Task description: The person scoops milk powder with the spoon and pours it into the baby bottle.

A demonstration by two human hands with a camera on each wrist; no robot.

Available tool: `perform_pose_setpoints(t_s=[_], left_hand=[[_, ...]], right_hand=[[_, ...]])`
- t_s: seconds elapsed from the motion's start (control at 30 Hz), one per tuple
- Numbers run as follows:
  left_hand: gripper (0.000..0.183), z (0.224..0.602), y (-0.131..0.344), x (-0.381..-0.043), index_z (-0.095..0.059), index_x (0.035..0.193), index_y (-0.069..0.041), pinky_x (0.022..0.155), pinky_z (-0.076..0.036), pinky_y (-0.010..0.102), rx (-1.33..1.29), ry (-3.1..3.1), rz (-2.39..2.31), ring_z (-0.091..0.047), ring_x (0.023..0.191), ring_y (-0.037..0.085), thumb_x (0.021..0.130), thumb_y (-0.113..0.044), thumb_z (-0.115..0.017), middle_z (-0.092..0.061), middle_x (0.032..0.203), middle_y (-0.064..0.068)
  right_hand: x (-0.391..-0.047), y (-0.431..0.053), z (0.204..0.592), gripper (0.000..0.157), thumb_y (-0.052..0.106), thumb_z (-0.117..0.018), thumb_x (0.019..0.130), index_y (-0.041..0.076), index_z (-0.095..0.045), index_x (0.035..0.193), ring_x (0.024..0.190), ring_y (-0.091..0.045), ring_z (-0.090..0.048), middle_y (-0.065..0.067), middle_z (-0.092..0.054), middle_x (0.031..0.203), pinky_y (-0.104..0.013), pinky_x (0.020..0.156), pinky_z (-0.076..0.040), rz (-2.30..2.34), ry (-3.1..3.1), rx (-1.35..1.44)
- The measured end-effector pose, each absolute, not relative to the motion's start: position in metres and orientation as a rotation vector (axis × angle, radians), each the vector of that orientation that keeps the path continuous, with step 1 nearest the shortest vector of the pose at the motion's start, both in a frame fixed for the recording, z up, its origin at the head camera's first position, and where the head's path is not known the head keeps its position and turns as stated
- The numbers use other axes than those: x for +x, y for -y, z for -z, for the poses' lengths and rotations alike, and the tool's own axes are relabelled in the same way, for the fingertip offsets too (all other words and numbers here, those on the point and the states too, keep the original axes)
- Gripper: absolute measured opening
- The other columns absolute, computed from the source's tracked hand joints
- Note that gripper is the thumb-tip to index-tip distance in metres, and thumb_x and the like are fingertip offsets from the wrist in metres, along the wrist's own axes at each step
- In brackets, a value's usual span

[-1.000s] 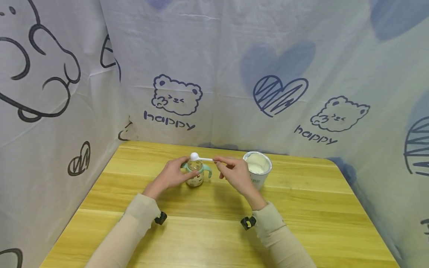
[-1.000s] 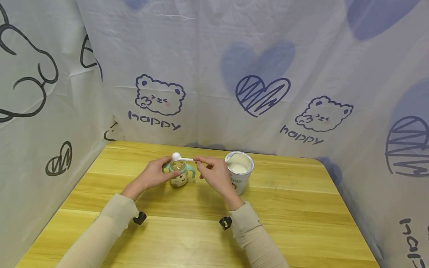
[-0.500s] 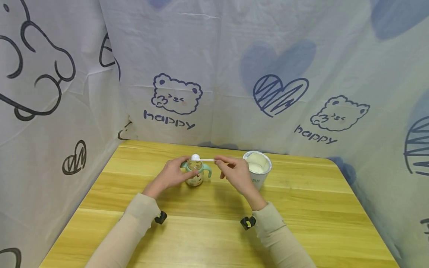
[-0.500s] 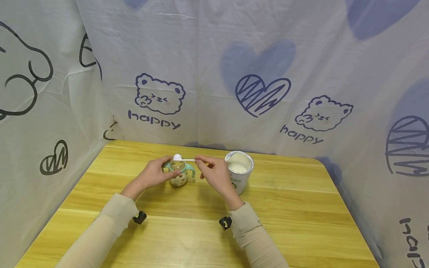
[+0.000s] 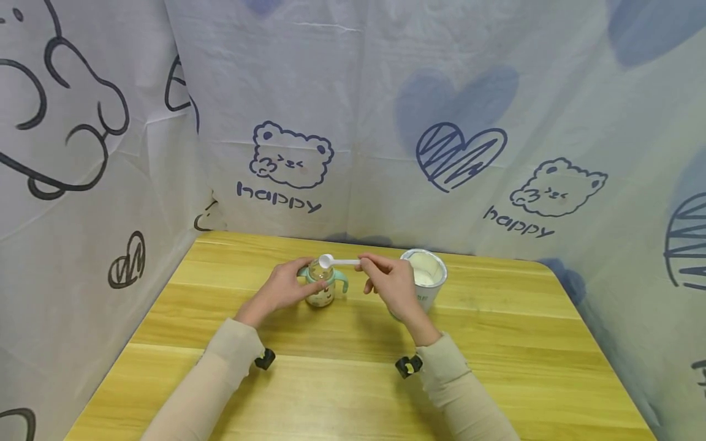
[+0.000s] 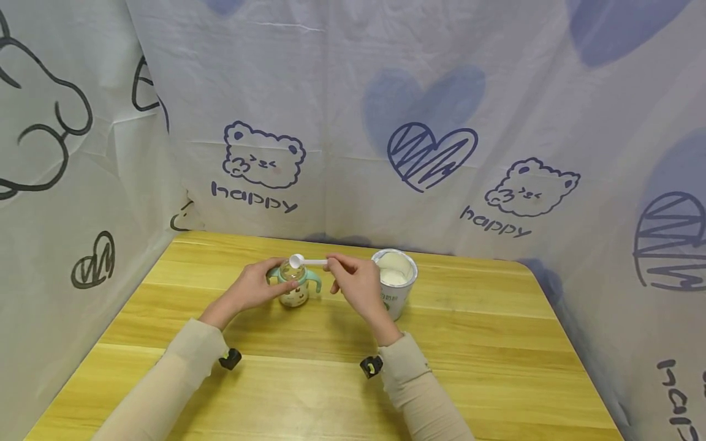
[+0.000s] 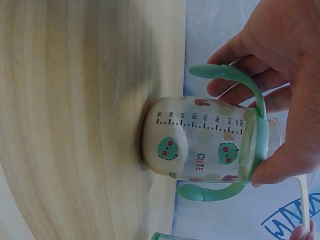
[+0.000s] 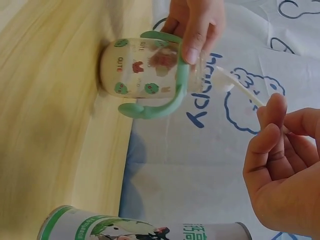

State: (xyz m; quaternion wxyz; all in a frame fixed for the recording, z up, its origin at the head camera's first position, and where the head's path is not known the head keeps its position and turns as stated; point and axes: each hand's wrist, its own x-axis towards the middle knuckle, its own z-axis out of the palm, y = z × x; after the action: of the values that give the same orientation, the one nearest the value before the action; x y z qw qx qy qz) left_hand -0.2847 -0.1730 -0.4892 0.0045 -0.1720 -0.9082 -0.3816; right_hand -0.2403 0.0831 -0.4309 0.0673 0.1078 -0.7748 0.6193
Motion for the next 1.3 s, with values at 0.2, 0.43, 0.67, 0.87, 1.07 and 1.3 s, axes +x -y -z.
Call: perform_pose_setpoints(t_s=[0.2, 0.43, 0.67, 0.87, 1.07, 1.3], left_hand=[[0.076, 0.490, 0.172, -0.286, -0.054, 0.152, -0.004, 0.117, -0.046, 0.057, -0.544, 2.848, 1.160, -0.058, 0.138, 0.042, 0.095, -0.051, -0.076, -0.062, 0.148, 0.020], [0.078, 0.490, 0.172, -0.285, -0.052, 0.153, -0.004, 0.121, -0.042, 0.058, -0.534, 2.854, 1.173, -0.053, 0.143, 0.043, 0.095, -0.051, -0.075, -0.059, 0.151, 0.021], [0.079, 0.491, 0.172, -0.283, -0.050, 0.154, -0.001, 0.121, -0.042, 0.059, -0.539, 2.844, 1.182, -0.051, 0.144, 0.045, 0.097, -0.052, -0.073, -0.056, 0.153, 0.023], [0.080, 0.492, 0.172, -0.282, -0.050, 0.155, -0.003, 0.121, -0.042, 0.058, -0.508, 2.839, 1.212, -0.050, 0.145, 0.044, 0.096, -0.052, -0.074, -0.056, 0.154, 0.022], [0.081, 0.492, 0.172, -0.281, -0.049, 0.155, -0.001, 0.120, -0.042, 0.059, -0.517, 2.842, 1.193, -0.050, 0.145, 0.045, 0.097, -0.053, -0.073, -0.055, 0.154, 0.024], [0.081, 0.492, 0.171, -0.281, -0.049, 0.155, -0.001, 0.120, -0.042, 0.059, -0.514, 2.840, 1.191, -0.050, 0.145, 0.045, 0.096, -0.052, -0.073, -0.055, 0.154, 0.024]], right_hand=[[-0.240, -0.095, 0.423, 0.025, 0.019, -0.067, 0.105, 0.003, -0.078, 0.121, 0.054, -0.008, -0.064, -0.023, -0.079, 0.103, -0.020, 0.055, -0.052, -1.867, 2.277, 0.311], [-0.237, -0.119, 0.408, 0.025, 0.019, -0.067, 0.105, 0.001, -0.078, 0.119, 0.056, -0.008, -0.064, -0.013, -0.079, 0.093, -0.023, 0.057, -0.056, -1.874, 2.221, 0.230], [-0.240, -0.151, 0.402, 0.026, 0.020, -0.067, 0.104, -0.002, -0.077, 0.115, 0.054, -0.007, -0.063, 0.002, -0.077, 0.082, -0.020, 0.055, -0.053, -1.849, 2.141, 0.086], [-0.238, -0.177, 0.401, 0.028, 0.020, -0.067, 0.104, -0.003, -0.075, 0.117, 0.055, -0.006, -0.062, 0.012, -0.074, 0.077, -0.019, 0.056, -0.054, -1.812, 2.131, -0.012], [-0.233, -0.194, 0.406, 0.029, 0.020, -0.067, 0.104, -0.004, -0.075, 0.118, 0.054, -0.005, -0.062, 0.015, -0.073, 0.075, -0.018, 0.056, -0.053, -1.754, 2.146, -0.083], [-0.229, -0.208, 0.409, 0.030, 0.018, -0.068, 0.102, -0.007, -0.074, 0.118, 0.053, -0.005, -0.062, 0.014, -0.074, 0.074, -0.018, 0.054, -0.052, -1.755, 2.116, -0.140]])
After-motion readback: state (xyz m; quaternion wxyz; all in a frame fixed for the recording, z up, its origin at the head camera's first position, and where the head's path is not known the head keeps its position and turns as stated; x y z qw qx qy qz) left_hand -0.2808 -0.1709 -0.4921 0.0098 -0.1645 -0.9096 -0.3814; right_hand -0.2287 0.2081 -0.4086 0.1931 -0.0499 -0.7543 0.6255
